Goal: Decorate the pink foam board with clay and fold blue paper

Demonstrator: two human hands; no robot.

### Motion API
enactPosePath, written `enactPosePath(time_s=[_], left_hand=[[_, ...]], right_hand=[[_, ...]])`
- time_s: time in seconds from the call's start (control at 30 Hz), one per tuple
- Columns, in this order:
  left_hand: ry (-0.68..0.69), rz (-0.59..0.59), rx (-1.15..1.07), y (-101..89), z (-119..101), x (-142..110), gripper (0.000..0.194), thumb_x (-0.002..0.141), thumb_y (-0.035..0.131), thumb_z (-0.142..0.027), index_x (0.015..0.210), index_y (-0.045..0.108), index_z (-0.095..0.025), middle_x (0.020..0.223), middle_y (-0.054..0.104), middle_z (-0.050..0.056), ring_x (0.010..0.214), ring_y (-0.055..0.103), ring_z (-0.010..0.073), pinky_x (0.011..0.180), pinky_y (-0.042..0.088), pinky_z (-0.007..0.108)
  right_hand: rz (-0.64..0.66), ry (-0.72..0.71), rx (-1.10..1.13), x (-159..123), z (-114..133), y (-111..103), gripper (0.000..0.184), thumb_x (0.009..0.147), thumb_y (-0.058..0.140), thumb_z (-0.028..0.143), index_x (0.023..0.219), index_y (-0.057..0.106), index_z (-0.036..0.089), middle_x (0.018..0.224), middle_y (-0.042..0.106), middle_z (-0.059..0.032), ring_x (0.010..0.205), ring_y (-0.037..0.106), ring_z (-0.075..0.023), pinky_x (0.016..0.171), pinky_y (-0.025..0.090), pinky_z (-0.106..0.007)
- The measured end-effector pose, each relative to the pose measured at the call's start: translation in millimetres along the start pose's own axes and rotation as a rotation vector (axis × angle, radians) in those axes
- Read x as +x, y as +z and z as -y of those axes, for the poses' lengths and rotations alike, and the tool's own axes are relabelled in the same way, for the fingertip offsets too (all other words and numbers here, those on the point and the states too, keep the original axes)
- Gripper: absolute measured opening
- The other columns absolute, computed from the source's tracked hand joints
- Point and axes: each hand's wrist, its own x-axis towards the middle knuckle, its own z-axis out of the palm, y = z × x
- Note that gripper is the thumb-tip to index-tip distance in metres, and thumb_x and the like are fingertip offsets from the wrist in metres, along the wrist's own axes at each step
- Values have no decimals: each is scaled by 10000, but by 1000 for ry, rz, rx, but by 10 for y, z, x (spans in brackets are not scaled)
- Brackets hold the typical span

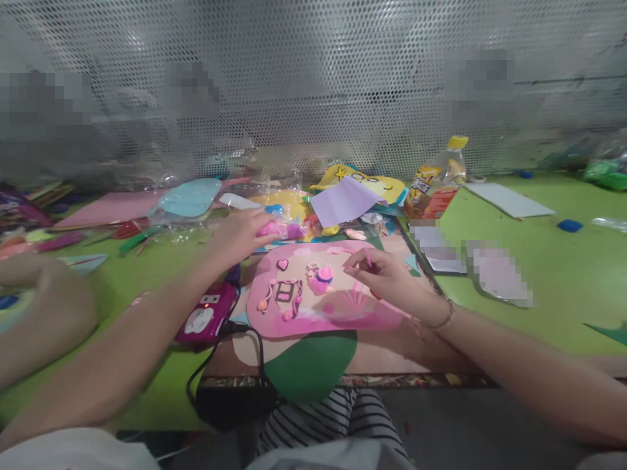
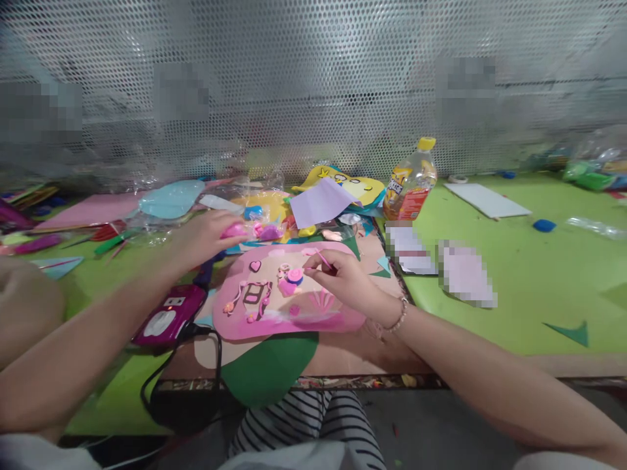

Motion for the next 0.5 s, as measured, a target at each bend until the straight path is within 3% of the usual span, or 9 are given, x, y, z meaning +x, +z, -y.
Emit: enactPosePath(time_s=[0.1, 0.17, 0.33, 0.5], left_hand=[[33, -139, -118, -98, -300, -143, 307, 883, 491, -376, 1049, 606, -144, 1069, 600, 90, 1010, 537, 230, 916, 376, 322], [43, -171, -213, -108, -480, -237, 257, 872, 506, -357, 974, 616, -148, 990, 611, 69, 941, 548, 210, 874, 398, 309], [8, -150, -472, -15, -781, -394, 225, 837, 556, -371, 913, 607, -166, 917, 625, 33, 838, 562, 176, 806, 422, 280], [-107, -100, -783, 90, -986, -508, 274, 816, 568, -434, 903, 605, -176, 892, 634, 30, 834, 568, 191, 778, 434, 283]], right_hand=[[23, -60, -31, 29, 89, -27, 194, 860, 543, 310, 771, 619, 155, 720, 573, -1, 541, 378, -66, 496, 318, -219], [25, -112, -62, 58, 174, -54, 163, 861, 538, 264, 775, 621, 153, 672, 544, 18, 526, 360, -62, 488, 302, -215], [-40, -258, -125, 156, 337, -31, 69, 824, 586, 184, 785, 635, 155, 631, 516, 36, 550, 388, -71, 527, 326, -217], [21, -370, -110, 205, 318, 156, 95, 818, 586, 143, 783, 670, 170, 717, 541, 1, 671, 480, -104, 614, 395, -241]])
